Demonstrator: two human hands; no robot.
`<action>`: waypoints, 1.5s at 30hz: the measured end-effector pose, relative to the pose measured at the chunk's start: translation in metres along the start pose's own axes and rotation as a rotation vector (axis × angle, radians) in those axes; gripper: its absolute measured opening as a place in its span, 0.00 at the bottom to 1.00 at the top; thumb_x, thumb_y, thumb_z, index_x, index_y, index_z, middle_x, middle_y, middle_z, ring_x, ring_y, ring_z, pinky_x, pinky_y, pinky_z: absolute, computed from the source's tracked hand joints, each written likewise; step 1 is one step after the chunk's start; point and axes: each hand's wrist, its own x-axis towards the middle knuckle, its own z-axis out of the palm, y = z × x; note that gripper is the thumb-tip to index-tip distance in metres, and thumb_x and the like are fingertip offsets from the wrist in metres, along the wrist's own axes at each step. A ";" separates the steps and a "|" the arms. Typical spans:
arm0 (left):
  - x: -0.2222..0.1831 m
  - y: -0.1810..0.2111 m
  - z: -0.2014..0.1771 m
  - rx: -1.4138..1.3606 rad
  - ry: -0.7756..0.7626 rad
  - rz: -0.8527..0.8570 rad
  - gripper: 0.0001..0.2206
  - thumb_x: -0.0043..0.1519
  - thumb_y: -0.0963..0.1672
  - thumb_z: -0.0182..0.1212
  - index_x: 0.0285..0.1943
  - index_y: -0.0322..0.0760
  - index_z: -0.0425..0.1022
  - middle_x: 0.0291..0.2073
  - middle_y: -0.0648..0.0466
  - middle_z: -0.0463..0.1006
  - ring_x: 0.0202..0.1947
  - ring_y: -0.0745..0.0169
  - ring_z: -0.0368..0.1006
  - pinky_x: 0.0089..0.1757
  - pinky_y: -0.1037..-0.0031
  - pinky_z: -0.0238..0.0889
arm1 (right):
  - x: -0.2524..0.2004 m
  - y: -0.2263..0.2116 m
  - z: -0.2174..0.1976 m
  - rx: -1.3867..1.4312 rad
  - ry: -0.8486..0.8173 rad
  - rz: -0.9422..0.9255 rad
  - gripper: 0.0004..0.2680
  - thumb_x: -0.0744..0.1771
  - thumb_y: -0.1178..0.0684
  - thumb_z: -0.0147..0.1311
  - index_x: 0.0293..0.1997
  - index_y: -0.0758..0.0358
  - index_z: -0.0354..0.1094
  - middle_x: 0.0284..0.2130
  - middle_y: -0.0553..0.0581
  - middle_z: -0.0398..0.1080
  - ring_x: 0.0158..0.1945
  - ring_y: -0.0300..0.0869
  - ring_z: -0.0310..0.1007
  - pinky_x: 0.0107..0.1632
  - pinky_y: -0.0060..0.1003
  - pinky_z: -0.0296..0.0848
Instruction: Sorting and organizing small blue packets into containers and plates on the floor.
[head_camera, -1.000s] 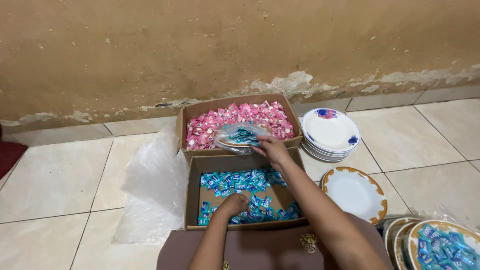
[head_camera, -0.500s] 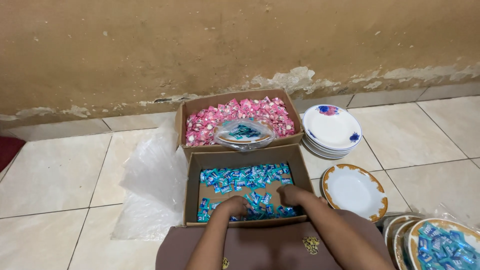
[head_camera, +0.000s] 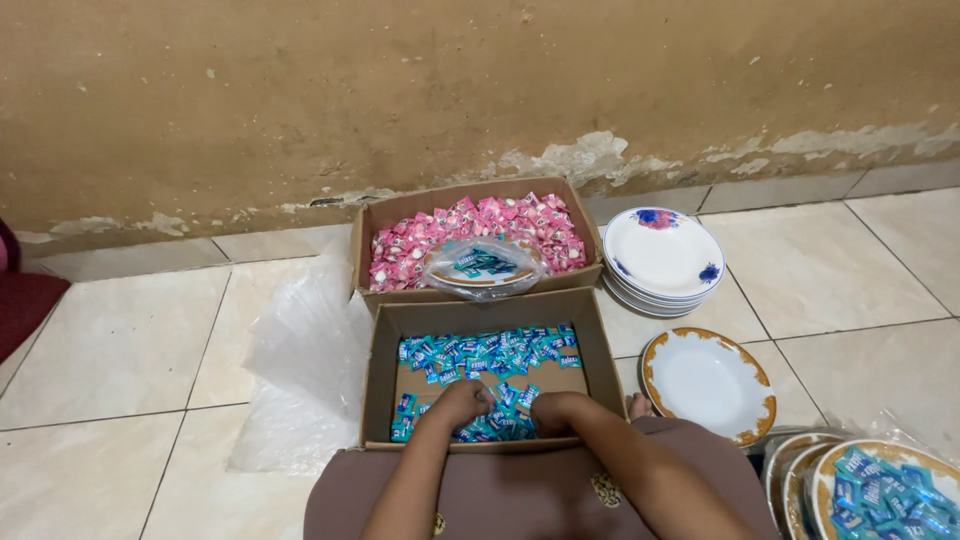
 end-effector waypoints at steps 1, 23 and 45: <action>0.001 0.004 -0.002 0.003 0.000 -0.002 0.09 0.55 0.43 0.67 0.43 0.41 0.85 0.34 0.44 0.83 0.35 0.47 0.82 0.41 0.62 0.75 | -0.002 -0.005 -0.004 0.002 0.001 -0.003 0.13 0.62 0.46 0.56 0.47 0.56 0.78 0.48 0.63 0.77 0.54 0.61 0.75 0.55 0.54 0.75; 0.026 0.152 -0.124 -1.353 0.558 0.057 0.20 0.68 0.46 0.49 0.69 0.37 0.68 0.62 0.47 0.72 0.60 0.53 0.69 0.55 0.62 0.67 | -0.026 -0.060 -0.046 -0.160 -0.166 0.095 0.11 0.69 0.50 0.47 0.55 0.62 0.70 0.39 0.60 0.71 0.36 0.49 0.68 0.35 0.46 0.64; 0.013 0.036 0.019 0.703 -0.681 -0.145 0.22 0.62 0.40 0.54 0.67 0.47 0.70 0.61 0.48 0.71 0.57 0.44 0.70 0.46 0.61 0.64 | -0.075 -0.093 -0.069 -0.144 -0.299 0.026 0.09 0.69 0.52 0.45 0.45 0.64 0.73 0.37 0.57 0.71 0.35 0.45 0.66 0.34 0.43 0.63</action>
